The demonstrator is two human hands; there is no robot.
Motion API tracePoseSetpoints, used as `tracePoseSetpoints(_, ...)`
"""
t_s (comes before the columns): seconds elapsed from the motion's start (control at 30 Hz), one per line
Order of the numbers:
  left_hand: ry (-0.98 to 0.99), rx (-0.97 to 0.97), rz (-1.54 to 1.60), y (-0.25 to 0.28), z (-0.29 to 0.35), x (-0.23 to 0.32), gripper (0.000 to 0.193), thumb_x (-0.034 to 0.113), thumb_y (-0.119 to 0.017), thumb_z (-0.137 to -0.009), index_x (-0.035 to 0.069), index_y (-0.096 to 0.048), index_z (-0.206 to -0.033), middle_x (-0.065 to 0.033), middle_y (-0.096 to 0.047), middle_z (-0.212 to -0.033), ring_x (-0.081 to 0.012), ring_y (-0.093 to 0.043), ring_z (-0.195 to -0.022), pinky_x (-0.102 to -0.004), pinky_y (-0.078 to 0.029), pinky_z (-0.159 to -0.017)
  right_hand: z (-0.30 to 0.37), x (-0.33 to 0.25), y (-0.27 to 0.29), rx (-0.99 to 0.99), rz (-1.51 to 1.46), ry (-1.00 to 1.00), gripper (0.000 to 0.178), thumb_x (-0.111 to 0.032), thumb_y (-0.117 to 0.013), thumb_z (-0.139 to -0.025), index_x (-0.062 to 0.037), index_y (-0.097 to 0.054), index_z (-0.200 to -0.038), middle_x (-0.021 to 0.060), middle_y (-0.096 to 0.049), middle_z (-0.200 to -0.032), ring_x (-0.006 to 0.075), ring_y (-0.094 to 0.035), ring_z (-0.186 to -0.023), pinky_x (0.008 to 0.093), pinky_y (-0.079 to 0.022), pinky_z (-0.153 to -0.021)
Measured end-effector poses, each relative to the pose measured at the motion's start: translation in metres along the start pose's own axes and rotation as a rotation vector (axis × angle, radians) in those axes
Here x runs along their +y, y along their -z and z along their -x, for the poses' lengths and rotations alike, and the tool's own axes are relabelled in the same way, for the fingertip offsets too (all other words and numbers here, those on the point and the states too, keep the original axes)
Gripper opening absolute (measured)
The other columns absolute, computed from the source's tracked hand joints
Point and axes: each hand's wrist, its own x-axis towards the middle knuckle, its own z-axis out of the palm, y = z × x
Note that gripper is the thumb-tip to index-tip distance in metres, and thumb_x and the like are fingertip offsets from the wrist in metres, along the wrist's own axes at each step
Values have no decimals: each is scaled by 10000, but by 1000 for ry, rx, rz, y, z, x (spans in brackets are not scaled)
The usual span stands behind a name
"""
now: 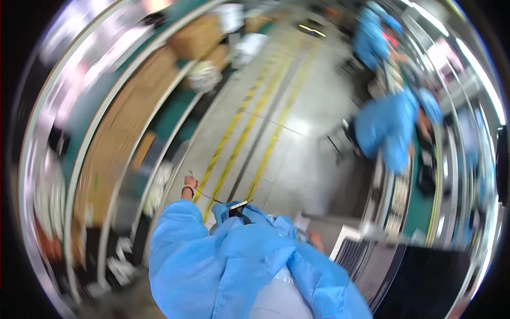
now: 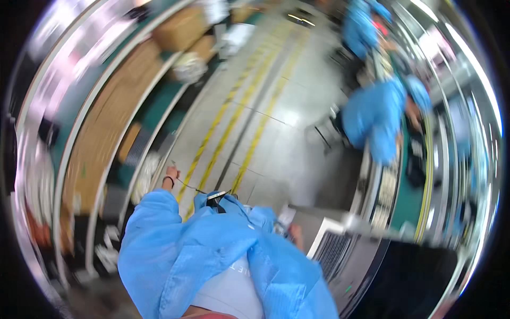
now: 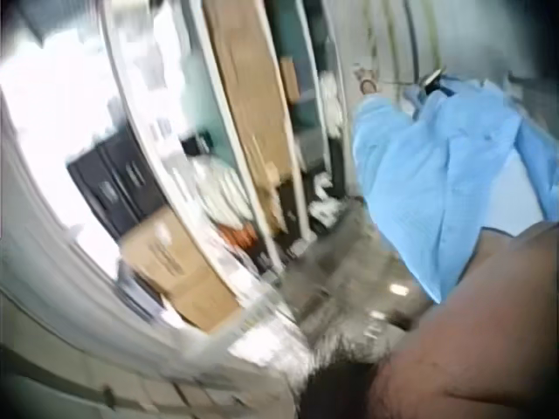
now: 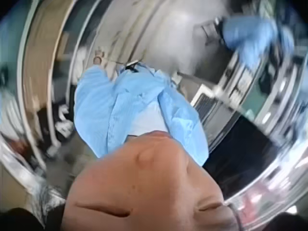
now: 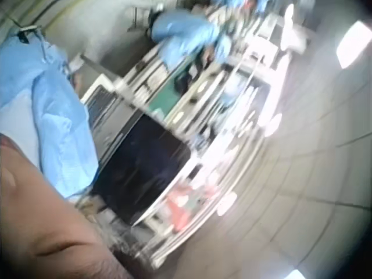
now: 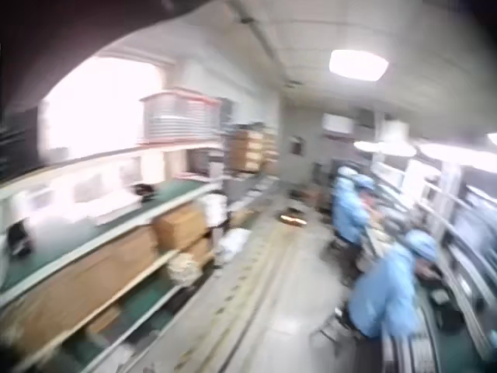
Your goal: The person assembles circuit boards on a conveyor line by placing templates, inserting electronic components by hand, and pressing buttons to operate the conveyor.
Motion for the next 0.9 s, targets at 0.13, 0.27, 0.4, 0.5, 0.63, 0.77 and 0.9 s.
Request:
tracePoseSetpoints(0.13,-403,-112,-149,-142,-88,277,180,90,-449,-982,51,-560,-1119,-156,-680,-795,-190,-626,-561,-349,-488,-445,-118,-41,11,913,-750,-379,312,-195,-443,-1040,-23,-670,-1169,111,-727,-975,174,-694,-851,345,-567,-813)
tracePoseSetpoints(0.27,-495,-547,-388,-284,-99,402,238,126,-449,-1004,44,-577,-1188,-131,-693,-836,-182,-641,-591,-347,-530,-517,-151,-31,54,820,-695,-235,327,-199,-490,-1023,-33,-669,-1240,106,-725,-1110,206,-661,-1060,345,-503,-964)
tracePoseSetpoints(0.4,-565,-938,-598,-412,-30,388,246,191,-477,-1011,19,-649,-976,-82,-678,-789,-171,-638,-613,-326,-540,-572,-146,3,112,1051,-621,-350,339,-312,-573,-941,-101,-742,-1146,77,-744,-1048,189,-680,-948,329,-507,-900)
tracePoseSetpoints(0.5,-178,-846,-250,-419,-26,339,223,75,-516,-922,64,-626,-729,-61,-638,-702,-154,-588,-581,-294,-469,-517,-150,4,208,895,-515,-608,312,-312,-539,-975,-102,-742,-1085,59,-754,-996,208,-708,-847,367,-539,-763)
tracePoseSetpoints(0.63,-900,-942,-1412,-391,6,314,157,150,-561,-908,100,-681,-820,-68,-661,-752,-164,-596,-615,-313,-480,-535,-121,-24,323,1181,-917,-331,294,-302,-465,-1053,-105,-631,-1193,55,-708,-940,123,-653,-774,283,-538,-659)
tracePoseSetpoints(0.77,-706,-934,-1162,-405,9,337,152,164,-552,-922,89,-676,-875,-78,-668,-763,-173,-609,-627,-319,-492,-539,-111,-51,420,1281,-846,-208,271,-204,-457,-1043,-69,-646,-1182,67,-715,-950,122,-648,-747,283,-546,-664)
tracePoseSetpoints(0.9,-493,-893,-836,-477,-17,398,169,182,-539,-942,74,-668,-949,-92,-677,-778,-185,-626,-644,-327,-508,-544,-116,-36,452,1340,-920,-221,299,-240,-441,-1061,-101,-636,-1240,48,-713,-977,113,-651,-792,282,-544,-679)
